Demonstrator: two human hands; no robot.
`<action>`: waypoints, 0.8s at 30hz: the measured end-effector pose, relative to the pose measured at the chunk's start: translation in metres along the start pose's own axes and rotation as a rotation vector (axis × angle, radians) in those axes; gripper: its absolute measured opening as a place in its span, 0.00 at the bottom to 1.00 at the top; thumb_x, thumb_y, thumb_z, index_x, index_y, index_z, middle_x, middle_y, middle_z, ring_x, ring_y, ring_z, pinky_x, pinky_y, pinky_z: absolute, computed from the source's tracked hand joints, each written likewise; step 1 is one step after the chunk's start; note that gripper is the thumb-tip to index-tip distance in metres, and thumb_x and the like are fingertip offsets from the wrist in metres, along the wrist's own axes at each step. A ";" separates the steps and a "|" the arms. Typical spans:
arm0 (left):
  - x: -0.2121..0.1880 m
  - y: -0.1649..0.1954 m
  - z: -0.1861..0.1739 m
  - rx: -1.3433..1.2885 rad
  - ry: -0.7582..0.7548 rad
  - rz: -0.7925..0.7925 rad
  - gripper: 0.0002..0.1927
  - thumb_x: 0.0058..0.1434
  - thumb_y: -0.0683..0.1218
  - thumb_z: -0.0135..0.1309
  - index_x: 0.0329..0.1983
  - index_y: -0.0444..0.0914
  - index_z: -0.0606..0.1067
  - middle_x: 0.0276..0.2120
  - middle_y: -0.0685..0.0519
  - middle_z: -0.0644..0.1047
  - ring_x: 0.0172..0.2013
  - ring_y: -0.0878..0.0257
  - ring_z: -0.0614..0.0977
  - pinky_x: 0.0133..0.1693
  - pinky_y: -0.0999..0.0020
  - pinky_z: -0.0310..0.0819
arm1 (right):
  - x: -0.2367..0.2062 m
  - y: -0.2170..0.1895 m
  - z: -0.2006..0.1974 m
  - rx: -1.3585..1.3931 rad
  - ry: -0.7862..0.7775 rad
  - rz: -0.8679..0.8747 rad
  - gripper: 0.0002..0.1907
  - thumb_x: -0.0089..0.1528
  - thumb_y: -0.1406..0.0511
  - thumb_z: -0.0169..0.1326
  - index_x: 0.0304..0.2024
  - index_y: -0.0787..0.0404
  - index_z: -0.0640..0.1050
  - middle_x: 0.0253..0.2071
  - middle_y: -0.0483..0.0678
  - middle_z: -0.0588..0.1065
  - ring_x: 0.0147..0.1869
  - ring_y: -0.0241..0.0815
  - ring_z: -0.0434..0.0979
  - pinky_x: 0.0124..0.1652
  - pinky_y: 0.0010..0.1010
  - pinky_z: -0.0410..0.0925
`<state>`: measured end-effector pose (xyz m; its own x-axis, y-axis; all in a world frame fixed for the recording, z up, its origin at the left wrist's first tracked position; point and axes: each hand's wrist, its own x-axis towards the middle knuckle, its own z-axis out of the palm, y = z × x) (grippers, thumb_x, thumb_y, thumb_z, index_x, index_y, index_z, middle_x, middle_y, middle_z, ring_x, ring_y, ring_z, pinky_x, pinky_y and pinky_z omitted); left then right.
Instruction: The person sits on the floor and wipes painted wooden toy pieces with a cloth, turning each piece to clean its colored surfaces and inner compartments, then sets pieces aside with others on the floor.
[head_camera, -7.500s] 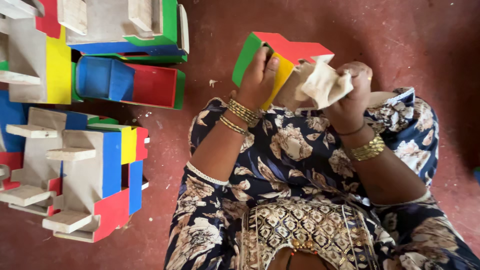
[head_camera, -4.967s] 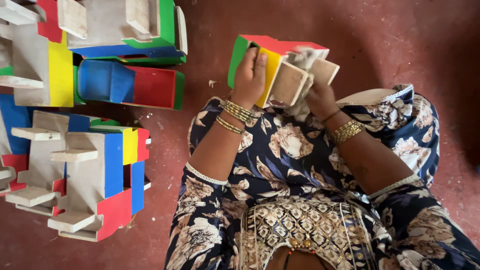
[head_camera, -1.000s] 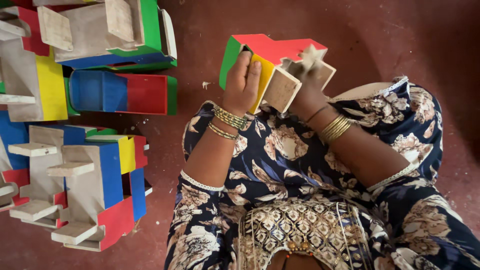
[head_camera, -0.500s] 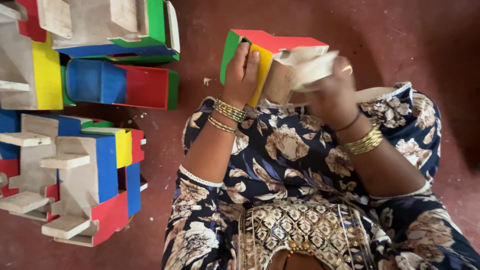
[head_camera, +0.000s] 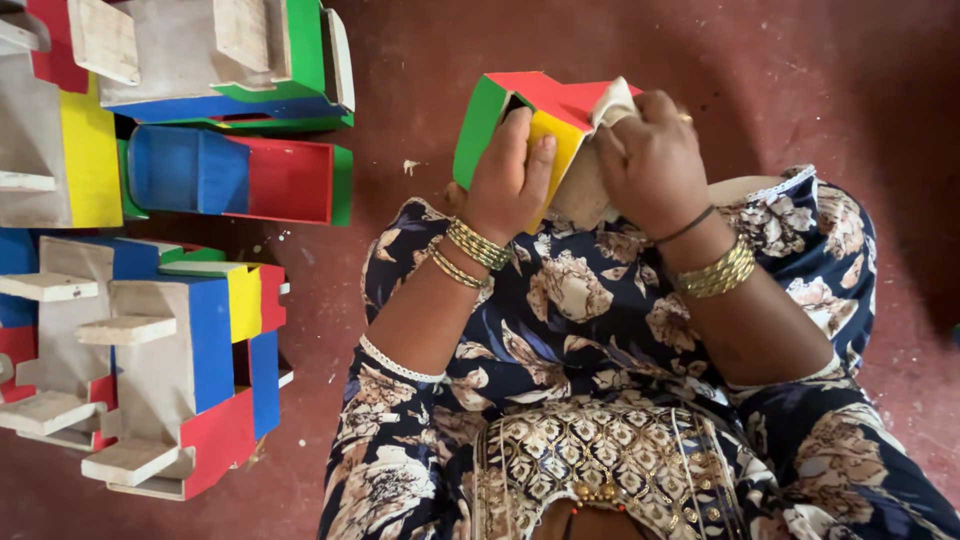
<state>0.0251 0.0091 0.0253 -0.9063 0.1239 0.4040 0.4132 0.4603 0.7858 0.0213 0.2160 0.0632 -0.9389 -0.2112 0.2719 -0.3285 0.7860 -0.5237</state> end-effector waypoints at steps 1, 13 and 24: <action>0.000 0.001 -0.001 0.006 -0.001 0.002 0.20 0.75 0.51 0.46 0.62 0.32 0.66 0.48 0.39 0.76 0.48 0.44 0.80 0.49 0.55 0.74 | -0.004 -0.006 0.000 -0.036 -0.003 -0.033 0.10 0.70 0.64 0.58 0.40 0.66 0.81 0.50 0.58 0.75 0.51 0.60 0.76 0.52 0.51 0.69; 0.012 -0.011 -0.009 -0.041 0.057 -0.161 0.16 0.75 0.52 0.46 0.53 0.35 0.70 0.36 0.42 0.78 0.35 0.49 0.82 0.38 0.58 0.76 | -0.018 -0.045 -0.001 -0.021 0.064 -0.347 0.04 0.60 0.66 0.61 0.36 0.60 0.82 0.55 0.52 0.75 0.65 0.64 0.75 0.59 0.49 0.67; 0.008 -0.007 -0.004 -0.043 0.018 -0.061 0.16 0.76 0.53 0.45 0.52 0.35 0.68 0.41 0.42 0.76 0.41 0.46 0.80 0.44 0.56 0.75 | -0.015 -0.037 0.001 0.054 0.093 -0.349 0.05 0.68 0.71 0.60 0.46 0.57 0.81 0.48 0.45 0.77 0.56 0.43 0.76 0.67 0.41 0.71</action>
<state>0.0150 0.0033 0.0250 -0.9284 0.0808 0.3627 0.3609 0.4280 0.8286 0.0474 0.1897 0.0775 -0.7565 -0.4057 0.5130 -0.6351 0.6433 -0.4277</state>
